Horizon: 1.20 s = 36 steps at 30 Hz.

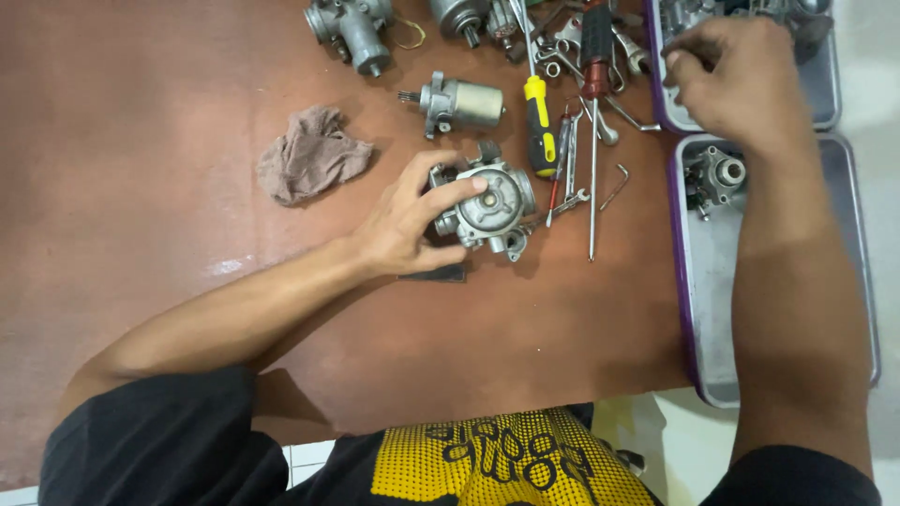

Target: The person assembles a carburetor by hand, placing a gasket and using a screwdriver to tighten screws. They then attach a circular metal cover and secure it with additional screws.

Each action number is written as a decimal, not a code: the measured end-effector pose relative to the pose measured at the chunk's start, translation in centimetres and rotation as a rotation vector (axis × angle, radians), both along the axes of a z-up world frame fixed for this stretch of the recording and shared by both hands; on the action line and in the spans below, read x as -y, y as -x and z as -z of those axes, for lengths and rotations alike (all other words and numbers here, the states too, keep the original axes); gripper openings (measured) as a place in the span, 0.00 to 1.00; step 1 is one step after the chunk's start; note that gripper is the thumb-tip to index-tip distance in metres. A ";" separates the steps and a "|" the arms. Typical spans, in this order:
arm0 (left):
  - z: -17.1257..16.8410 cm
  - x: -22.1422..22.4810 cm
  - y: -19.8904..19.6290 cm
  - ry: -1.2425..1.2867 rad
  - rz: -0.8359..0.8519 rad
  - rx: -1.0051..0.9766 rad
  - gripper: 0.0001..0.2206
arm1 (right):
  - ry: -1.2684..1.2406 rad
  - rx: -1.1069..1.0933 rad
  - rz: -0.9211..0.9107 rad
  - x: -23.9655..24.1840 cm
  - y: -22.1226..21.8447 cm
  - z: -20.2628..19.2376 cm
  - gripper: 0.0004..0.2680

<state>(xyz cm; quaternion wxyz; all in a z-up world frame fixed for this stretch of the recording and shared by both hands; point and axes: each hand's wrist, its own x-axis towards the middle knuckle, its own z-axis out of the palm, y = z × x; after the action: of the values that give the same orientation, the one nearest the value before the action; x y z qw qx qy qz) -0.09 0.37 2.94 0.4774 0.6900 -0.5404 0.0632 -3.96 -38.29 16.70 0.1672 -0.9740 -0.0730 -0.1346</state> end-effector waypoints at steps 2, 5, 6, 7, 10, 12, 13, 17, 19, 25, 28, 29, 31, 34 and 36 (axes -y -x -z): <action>-0.1 0.0 0.0 0.011 0.006 0.002 0.37 | 0.059 -0.091 0.193 1.3 0.2 1.9 0.08; -0.2 0.1 0.0 0.007 -0.001 0.017 0.33 | -0.176 -0.282 0.349 0.4 0.5 2.7 0.07; -0.2 0.1 0.0 0.004 0.002 0.015 0.33 | -0.179 -0.284 0.352 -0.4 0.4 2.7 0.07; -0.1 0.1 0.0 0.006 0.007 0.009 0.34 | -0.147 -0.365 0.374 -1.2 0.2 2.7 0.07; -0.3 0.1 -0.1 0.007 0.016 0.005 0.35 | -0.141 -0.499 0.417 -3.4 -0.2 3.0 0.09; -0.3 0.1 -0.1 0.007 0.017 0.003 0.35 | -0.166 -0.556 0.434 -3.7 -0.5 4.3 0.11; -0.2 0.1 -0.2 0.008 0.021 0.002 0.36 | -0.077 -0.437 0.370 -3.2 -0.6 5.3 0.12; -0.3 0.1 0.0 0.013 0.005 0.007 0.36 | 0.020 -0.374 0.327 -2.7 -1.0 7.2 0.16; 0.1 0.3 -0.1 0.022 0.005 0.017 0.34 | -0.009 -0.377 0.316 -2.4 -1.1 8.1 0.13; 0.3 0.1 0.0 0.010 -0.009 0.021 0.32 | -0.309 -0.394 0.375 -3.9 -0.5 6.1 0.07; 0.4 0.0 -0.1 0.007 -0.010 0.028 0.32 | -0.514 -0.388 0.452 -5.1 0.1 3.4 0.08; 0.3 0.0 -0.1 -0.008 -0.004 0.017 0.34 | -0.534 -0.356 0.501 -5.5 0.3 2.3 0.10; 0.4 0.0 -0.1 -0.009 -0.010 0.018 0.36 | -0.697 -0.251 0.411 -5.1 0.7 1.4 0.07; 0.3 0.0 -0.1 -0.010 -0.015 0.021 0.38 | -0.986 -0.088 0.244 -5.4 1.6 -0.7 0.03; 0.2 0.0 -0.1 -0.008 -0.015 0.023 0.38 | -1.110 -0.030 0.167 -6.1 2.3 -2.3 0.02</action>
<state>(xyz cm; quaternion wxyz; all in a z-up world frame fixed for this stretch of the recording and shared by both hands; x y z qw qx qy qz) 0.03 0.33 2.73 0.4679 0.6951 -0.5410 0.0724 -6.30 -32.14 19.04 0.6445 -0.7441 0.0886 -0.1518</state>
